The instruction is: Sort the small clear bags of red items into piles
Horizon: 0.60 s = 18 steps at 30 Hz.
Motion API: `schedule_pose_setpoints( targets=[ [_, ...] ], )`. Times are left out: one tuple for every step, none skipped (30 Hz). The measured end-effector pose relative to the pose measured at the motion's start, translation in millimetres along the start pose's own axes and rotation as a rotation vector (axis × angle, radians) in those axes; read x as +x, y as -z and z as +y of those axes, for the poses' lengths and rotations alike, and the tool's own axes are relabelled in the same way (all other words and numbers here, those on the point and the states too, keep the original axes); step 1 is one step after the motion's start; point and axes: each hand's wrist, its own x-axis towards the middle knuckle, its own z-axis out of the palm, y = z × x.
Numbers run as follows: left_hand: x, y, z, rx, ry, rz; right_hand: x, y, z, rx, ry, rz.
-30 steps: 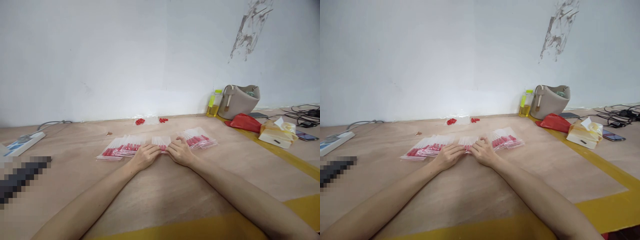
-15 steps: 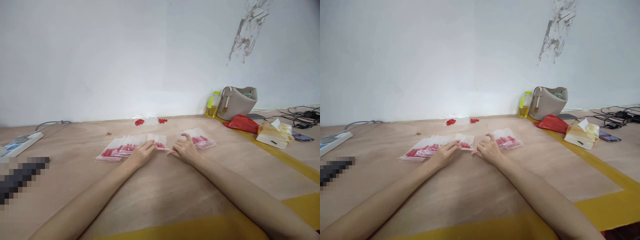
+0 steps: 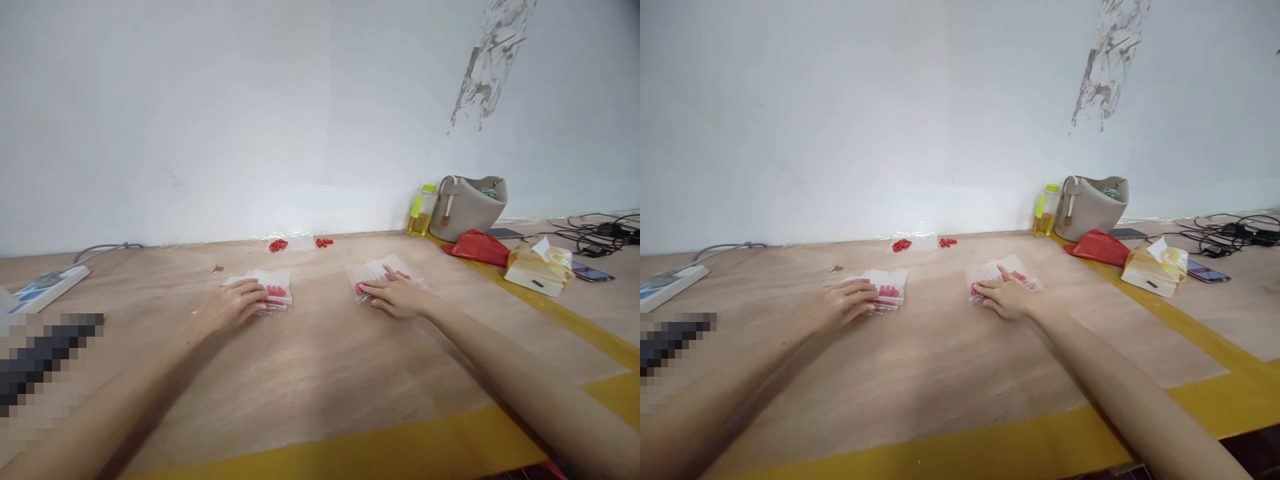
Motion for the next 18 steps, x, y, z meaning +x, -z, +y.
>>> schedule_pose_setpoints(
  targets=[
    [3, 4, 5, 0.030, -0.026, -0.038, 4, -2, -4, 0.003, 0.016, -0.001],
    [7, 7, 12, 0.052, -0.032, -0.066, 8, -4, -9, 0.011, 0.037, -0.004],
    [13, 10, 20, 0.052, -0.032, -0.086, 13, -6, -14, 0.024, 0.057, -0.005],
    [19, 10, 29, 0.032, -0.046, -0.086, 19, -7, -19, 0.042, 0.072, -0.004],
    [25, 8, 39, 0.003, -0.049, -0.089, 26, -9, -25, 0.064, 0.084, -0.003],
    [32, 4, 49, -0.033, -0.066, -0.095, 33, -11, -31, 0.087, 0.089, -0.001],
    [40, -1, 58, -0.065, -0.079, -0.127, 41, -13, -37, 0.114, 0.097, 0.000],
    [47, -8, 66, -0.086, -0.077, -0.166, 48, -15, -42, 0.143, 0.113, -0.005],
    [53, -15, 72, -0.109, -0.076, -0.207, 55, -17, -46, 0.169, 0.128, -0.005],
    [60, -22, 75, -0.117, -0.070, -0.230, 61, -18, -49, 0.192, 0.135, 0.000],
    [65, -28, 78, -0.117, -0.062, -0.251, 66, -19, -50, 0.206, 0.137, 0.013],
    [69, -34, 78, -0.108, -0.050, -0.275, 68, -18, -49, 0.213, 0.129, 0.037],
    [71, -38, 77, -0.093, -0.035, -0.297, 69, -18, -46, 0.214, 0.117, 0.070],
    [73, -41, 76, -0.078, -0.024, -0.321, 68, -17, -43, 0.212, 0.108, 0.109],
    [73, -44, 75, -0.067, -0.017, -0.342, 65, -16, -40, 0.206, 0.102, 0.150],
    [72, -45, 73, -0.062, -0.014, -0.357, 62, -15, -36, 0.196, 0.096, 0.194],
    [71, -46, 72, -0.068, -0.015, -0.364, 59, -14, -34, 0.183, 0.089, 0.236],
    [69, -47, 71, -0.085, -0.016, -0.360, 55, -14, -33, 0.163, 0.082, 0.272]
  ],
)
